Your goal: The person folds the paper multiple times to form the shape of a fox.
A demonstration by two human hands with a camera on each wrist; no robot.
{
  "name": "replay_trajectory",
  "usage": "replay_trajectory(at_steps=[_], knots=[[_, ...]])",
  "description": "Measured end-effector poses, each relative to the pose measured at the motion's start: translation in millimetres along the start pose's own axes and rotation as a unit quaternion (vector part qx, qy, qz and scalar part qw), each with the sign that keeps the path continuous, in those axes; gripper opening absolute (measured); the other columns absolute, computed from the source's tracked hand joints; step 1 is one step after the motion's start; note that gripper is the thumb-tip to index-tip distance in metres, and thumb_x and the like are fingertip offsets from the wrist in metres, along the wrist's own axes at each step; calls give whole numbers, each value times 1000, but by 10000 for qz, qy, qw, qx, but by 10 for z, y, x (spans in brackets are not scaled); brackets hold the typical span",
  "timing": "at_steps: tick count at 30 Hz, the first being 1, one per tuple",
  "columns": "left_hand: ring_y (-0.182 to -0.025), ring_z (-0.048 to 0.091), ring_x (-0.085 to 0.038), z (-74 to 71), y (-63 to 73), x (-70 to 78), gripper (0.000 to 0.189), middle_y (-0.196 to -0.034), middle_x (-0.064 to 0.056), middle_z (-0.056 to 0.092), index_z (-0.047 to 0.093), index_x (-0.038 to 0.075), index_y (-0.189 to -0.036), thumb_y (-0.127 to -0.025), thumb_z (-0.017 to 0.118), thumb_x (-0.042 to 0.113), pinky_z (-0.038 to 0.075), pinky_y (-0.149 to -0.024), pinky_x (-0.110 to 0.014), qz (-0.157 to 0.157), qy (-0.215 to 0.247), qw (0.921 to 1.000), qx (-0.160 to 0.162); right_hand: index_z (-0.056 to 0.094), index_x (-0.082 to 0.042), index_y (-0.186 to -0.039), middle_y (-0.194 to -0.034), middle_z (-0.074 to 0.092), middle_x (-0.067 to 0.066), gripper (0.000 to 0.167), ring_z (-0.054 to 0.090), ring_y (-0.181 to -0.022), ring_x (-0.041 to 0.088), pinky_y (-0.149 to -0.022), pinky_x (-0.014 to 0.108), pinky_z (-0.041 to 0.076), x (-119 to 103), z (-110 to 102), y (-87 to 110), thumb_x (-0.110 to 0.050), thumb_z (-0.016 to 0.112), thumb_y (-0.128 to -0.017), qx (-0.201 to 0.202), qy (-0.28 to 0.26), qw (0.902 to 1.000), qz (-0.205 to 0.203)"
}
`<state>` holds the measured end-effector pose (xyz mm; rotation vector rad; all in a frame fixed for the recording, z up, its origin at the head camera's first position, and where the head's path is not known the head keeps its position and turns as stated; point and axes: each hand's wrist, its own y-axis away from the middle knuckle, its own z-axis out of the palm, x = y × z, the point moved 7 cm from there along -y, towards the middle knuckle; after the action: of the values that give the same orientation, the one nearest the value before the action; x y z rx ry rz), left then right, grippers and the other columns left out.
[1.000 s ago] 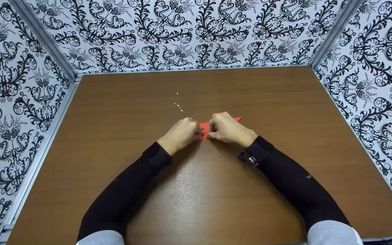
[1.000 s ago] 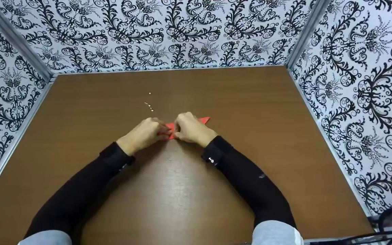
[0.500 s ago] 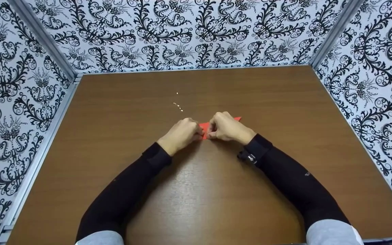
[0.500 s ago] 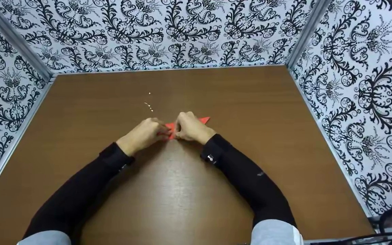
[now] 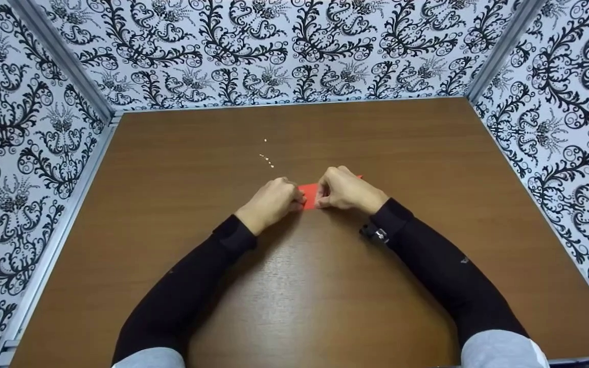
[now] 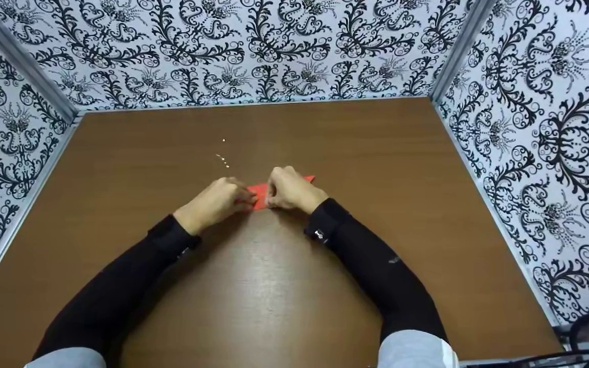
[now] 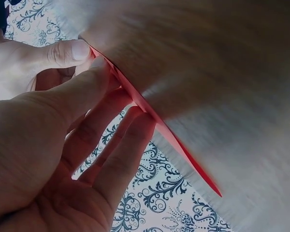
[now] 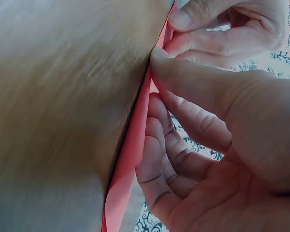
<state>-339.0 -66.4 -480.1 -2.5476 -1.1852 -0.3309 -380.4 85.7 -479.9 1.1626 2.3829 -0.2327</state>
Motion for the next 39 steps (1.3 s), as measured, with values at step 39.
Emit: replay_trajectory(at_steps=[39], knots=[[-108, 80, -39, 2, 16, 8, 8, -108, -5, 90, 92, 10, -105, -102, 92, 18, 68, -100, -55, -8, -135, 9999, -103, 91, -18, -92, -93, 86, 1, 11, 70, -82, 15, -80, 31, 55, 609, -243, 371, -23, 95, -100, 137, -81, 9966, 804]])
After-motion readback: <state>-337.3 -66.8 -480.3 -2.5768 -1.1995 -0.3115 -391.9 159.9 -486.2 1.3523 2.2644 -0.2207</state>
